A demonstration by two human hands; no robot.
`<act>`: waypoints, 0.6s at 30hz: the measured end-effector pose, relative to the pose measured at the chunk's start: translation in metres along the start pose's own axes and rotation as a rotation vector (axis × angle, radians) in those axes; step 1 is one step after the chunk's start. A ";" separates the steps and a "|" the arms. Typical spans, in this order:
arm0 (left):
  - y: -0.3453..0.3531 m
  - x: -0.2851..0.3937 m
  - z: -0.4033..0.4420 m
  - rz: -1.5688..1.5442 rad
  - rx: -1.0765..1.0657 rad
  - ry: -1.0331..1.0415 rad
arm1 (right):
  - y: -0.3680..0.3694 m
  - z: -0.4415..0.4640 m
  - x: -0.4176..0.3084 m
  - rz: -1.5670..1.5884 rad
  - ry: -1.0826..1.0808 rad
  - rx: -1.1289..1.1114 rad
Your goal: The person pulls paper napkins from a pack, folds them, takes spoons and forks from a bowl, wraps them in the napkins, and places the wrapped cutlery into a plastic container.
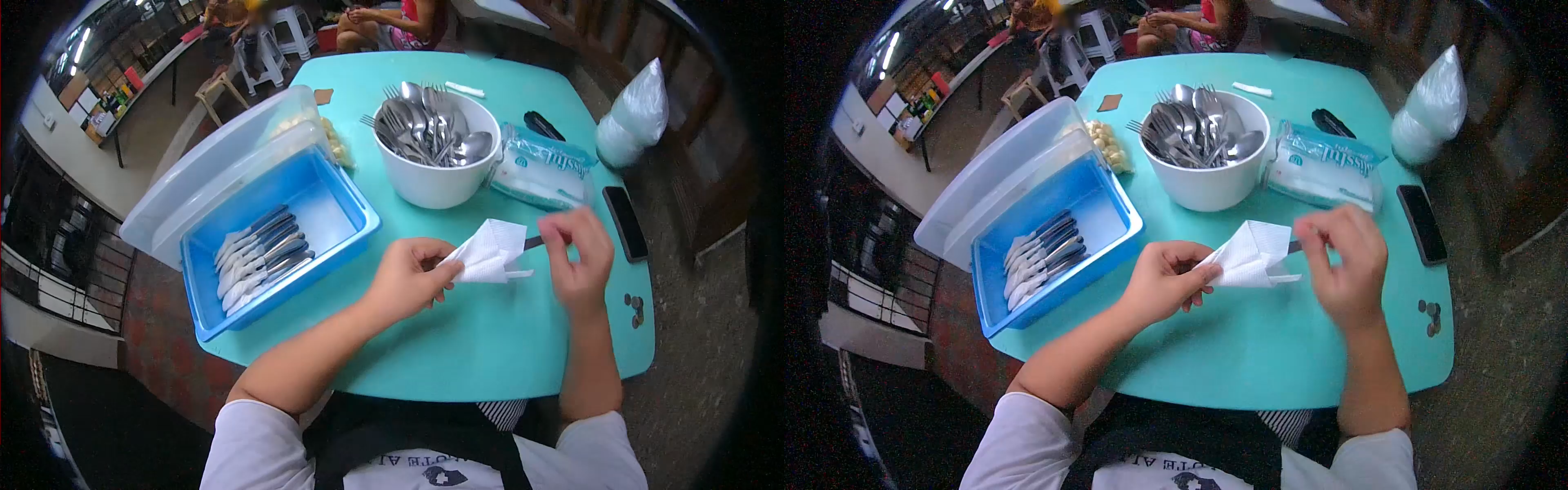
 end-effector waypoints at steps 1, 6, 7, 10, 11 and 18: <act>-0.003 0.001 0.000 -0.018 0.027 0.033 | 0.000 -0.003 -0.014 -0.036 -0.034 -0.104; -0.011 0.002 -0.003 -0.213 0.110 0.142 | 0.062 -0.041 -0.013 0.315 0.432 -0.917; -0.007 0.000 -0.002 -0.268 0.101 0.151 | 0.076 -0.051 -0.007 0.474 0.607 -1.043; 0.004 -0.002 -0.006 -0.366 0.086 0.185 | 0.118 -0.075 0.036 1.014 0.693 -0.971; 0.009 -0.001 -0.008 -0.376 0.082 0.187 | 0.121 -0.066 0.025 1.061 0.565 -0.885; 0.031 -0.003 -0.015 -0.334 0.010 0.304 | 0.130 -0.073 -0.012 1.420 0.570 -0.710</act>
Point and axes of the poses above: each hand's wrist, its own z-axis towards the middle knuckle, its own y-axis out of the palm, x = y × z, the point moved 7 cm from there along z, towards the middle knuckle, and after that the axes turned 8 degrees about -x, right-handed, at the moved point
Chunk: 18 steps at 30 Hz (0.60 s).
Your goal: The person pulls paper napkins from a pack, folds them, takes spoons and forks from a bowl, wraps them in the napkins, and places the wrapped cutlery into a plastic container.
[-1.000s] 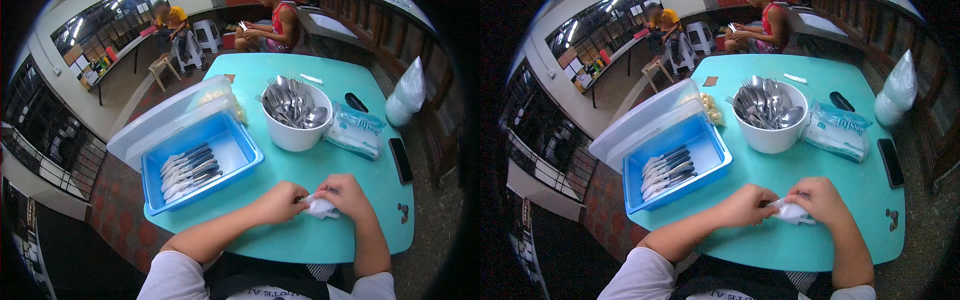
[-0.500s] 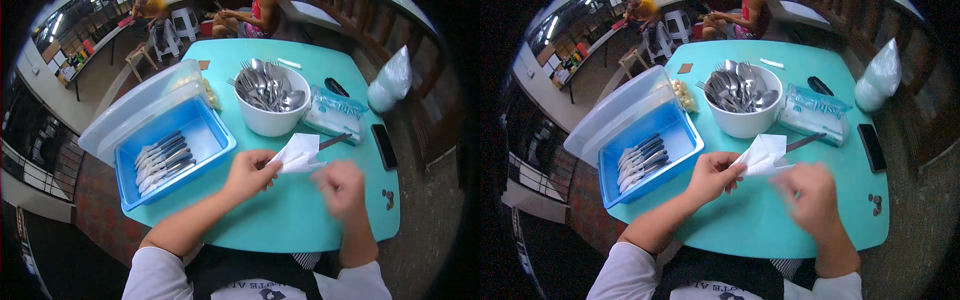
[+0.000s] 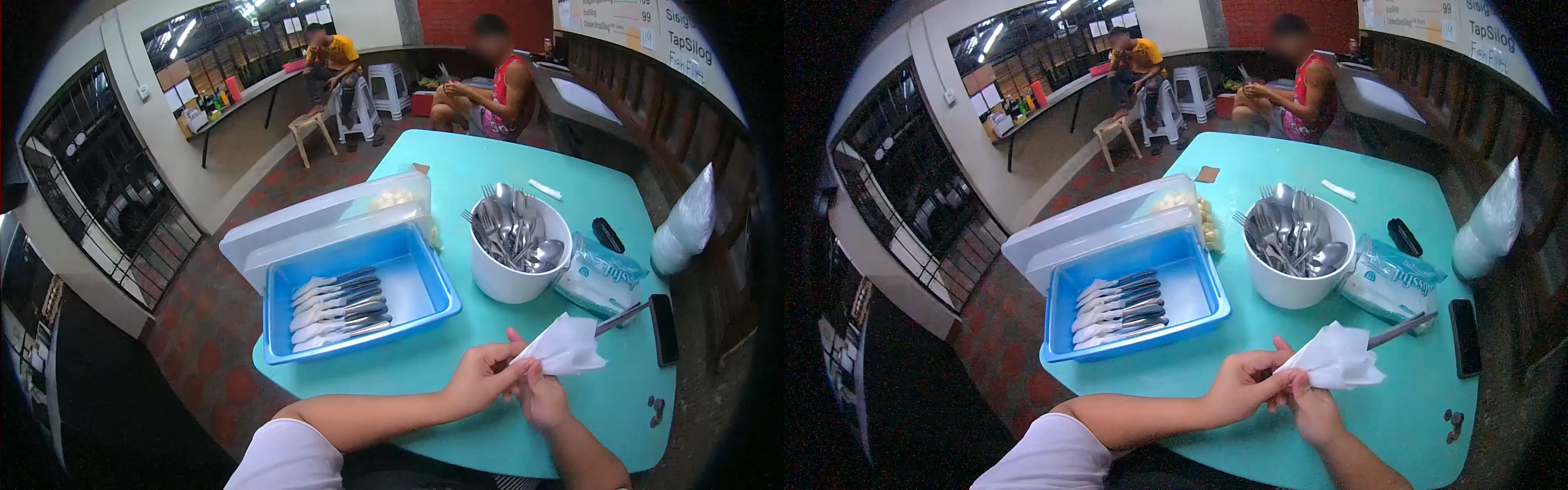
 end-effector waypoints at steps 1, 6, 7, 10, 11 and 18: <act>0.000 0.000 0.001 0.019 -0.004 0.007 | 0.000 -0.001 0.000 0.060 -0.015 0.029; 0.012 0.027 -0.014 0.153 -0.025 0.056 | -0.001 -0.010 -0.009 -0.112 -0.116 0.069; 0.013 0.031 -0.015 0.185 -0.028 0.078 | -0.001 -0.012 -0.014 -0.156 -0.145 0.094; 0.011 0.054 -0.020 0.506 0.017 0.414 | 0.001 -0.014 -0.029 -0.212 -0.241 0.208; 0.010 0.057 -0.020 0.525 0.022 0.445 | -0.003 -0.015 -0.030 -0.231 -0.246 0.199; 0.001 0.078 -0.024 0.680 0.086 0.566 | -0.049 -0.026 -0.045 0.104 -0.328 0.449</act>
Point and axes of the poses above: each hand's wrist, its own z-axis towards the middle knuckle, its own y-axis out of the palm, x = y × z, the point moved 7 cm from there along z, towards the middle knuckle, and after that the axes turned 8 degrees about -x, right-handed, at the moved point
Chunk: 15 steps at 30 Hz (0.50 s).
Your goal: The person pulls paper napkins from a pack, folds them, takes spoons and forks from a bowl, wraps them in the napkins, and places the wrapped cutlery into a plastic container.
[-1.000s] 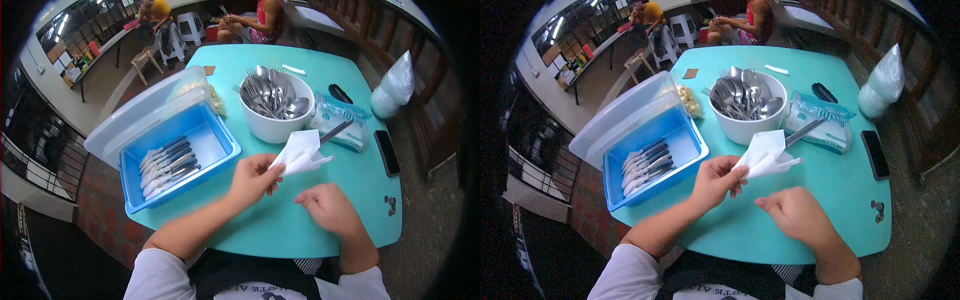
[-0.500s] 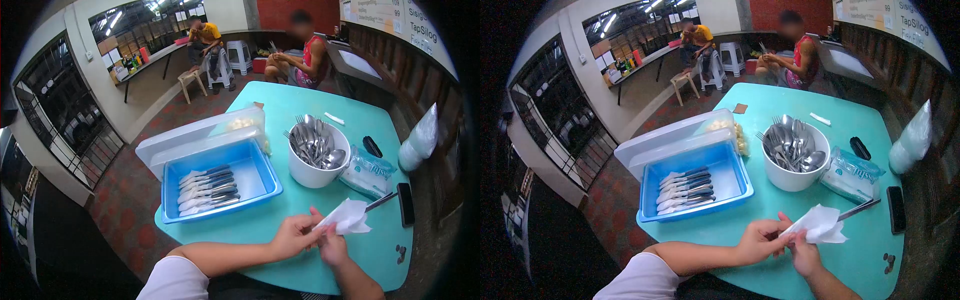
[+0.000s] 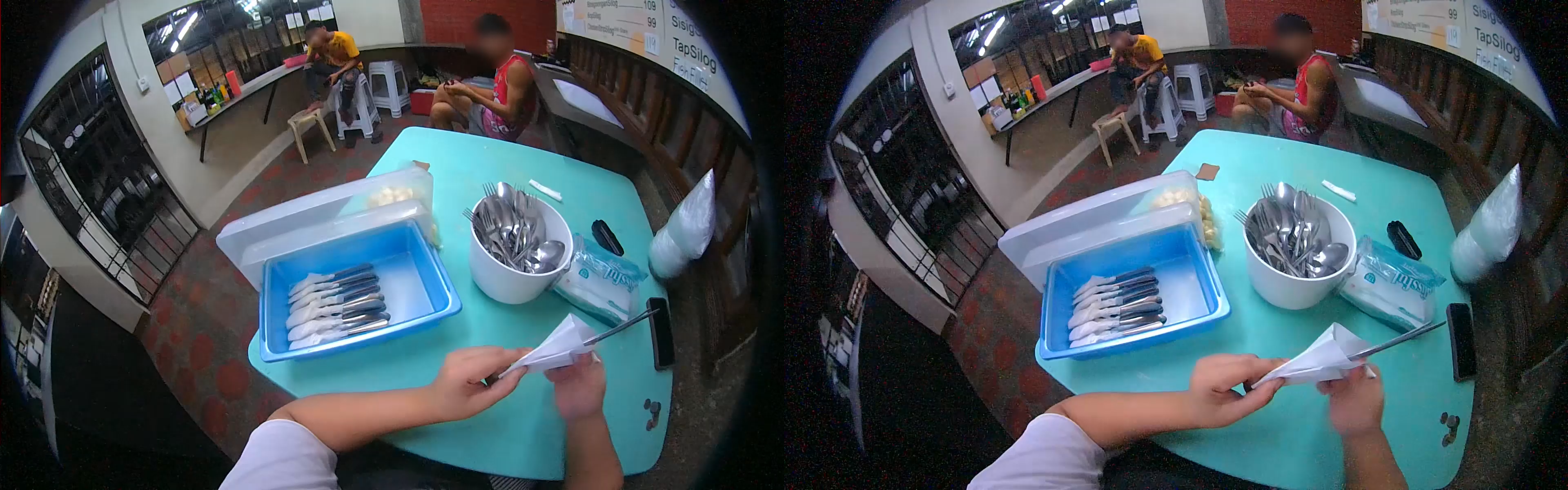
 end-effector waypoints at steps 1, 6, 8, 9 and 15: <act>-0.003 -0.001 0.002 0.017 0.017 0.005 | -0.011 0.002 -0.002 0.141 0.031 0.109; -0.015 -0.040 -0.001 -0.544 0.155 -0.594 | -0.014 -0.014 -0.070 -0.948 -0.718 0.142; -0.011 -0.049 -0.003 -0.744 0.149 -0.767 | 0.030 -0.031 -0.063 -1.393 -1.001 -0.065; -0.006 -0.053 -0.005 -0.755 0.139 -0.781 | 0.045 -0.035 -0.059 -1.468 -1.061 -0.107; 0.013 -0.070 -0.012 -0.776 0.086 -0.844 | 0.088 -0.040 -0.043 -1.769 -1.069 -0.200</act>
Point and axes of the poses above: each hand's wrist, its own z-axis towards the middle knuckle, its own y-axis out of the palm, x = y × z, the point moved 7 cm from there along z, towards the middle knuckle, and after that the axes turned 8 degrees about -x, right-handed, at the moved point
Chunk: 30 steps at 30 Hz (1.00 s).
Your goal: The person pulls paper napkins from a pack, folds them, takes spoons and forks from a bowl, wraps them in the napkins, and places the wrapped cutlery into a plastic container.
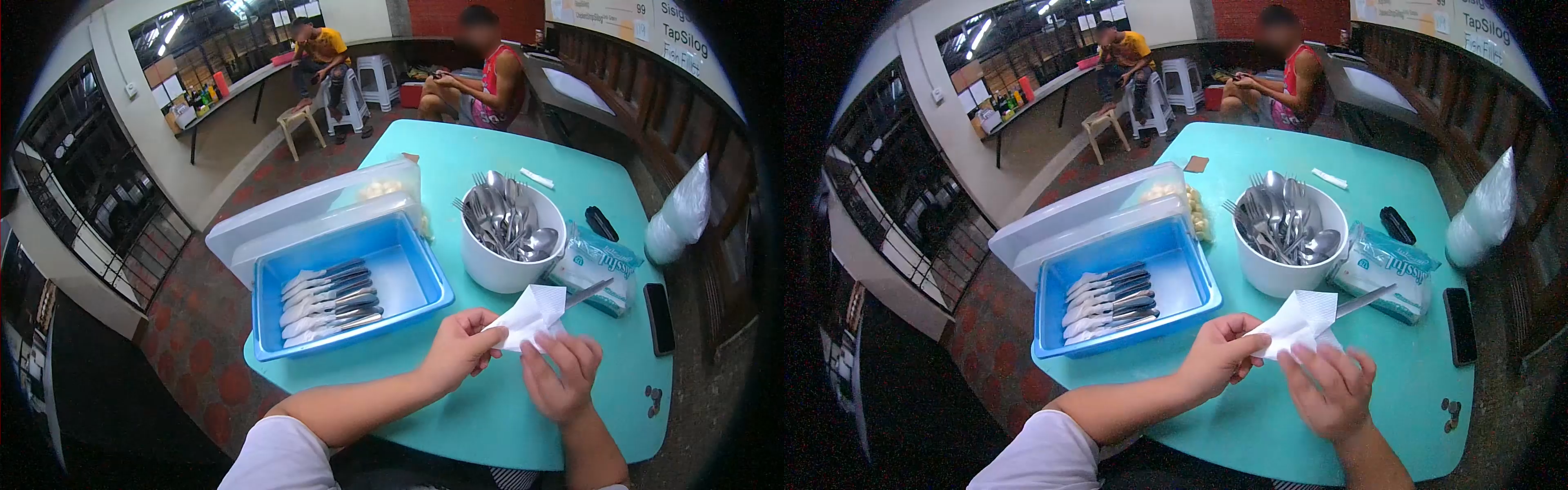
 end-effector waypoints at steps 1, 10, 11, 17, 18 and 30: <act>0.001 -0.002 0.001 0.009 0.005 -0.004 | 0.004 0.009 0.001 -0.013 0.052 -0.108; 0.006 -0.011 0.004 0.112 -0.082 -0.109 | 0.013 0.006 0.024 0.173 0.098 -0.293; 0.006 -0.010 0.004 0.123 -0.086 -0.106 | 0.011 0.007 0.024 0.167 0.093 -0.286; 0.008 -0.007 0.004 0.269 -0.104 -0.030 | 0.009 0.008 0.027 0.200 0.093 -0.265; 0.009 -0.007 0.004 0.287 -0.116 -0.029 | 0.009 0.007 0.028 0.214 0.090 -0.268; 0.016 0.011 -0.007 0.670 -0.286 0.090 | 0.013 0.013 0.031 0.400 0.263 -0.231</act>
Point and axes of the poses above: each hand's wrist, its own z-axis towards the middle knuckle, its own y-axis out of the palm, x = y × z, the point moved 7 cm from there along z, towards the middle knuckle, and after that the axes turned 8 degrees about -x, right-handed, at the moved point
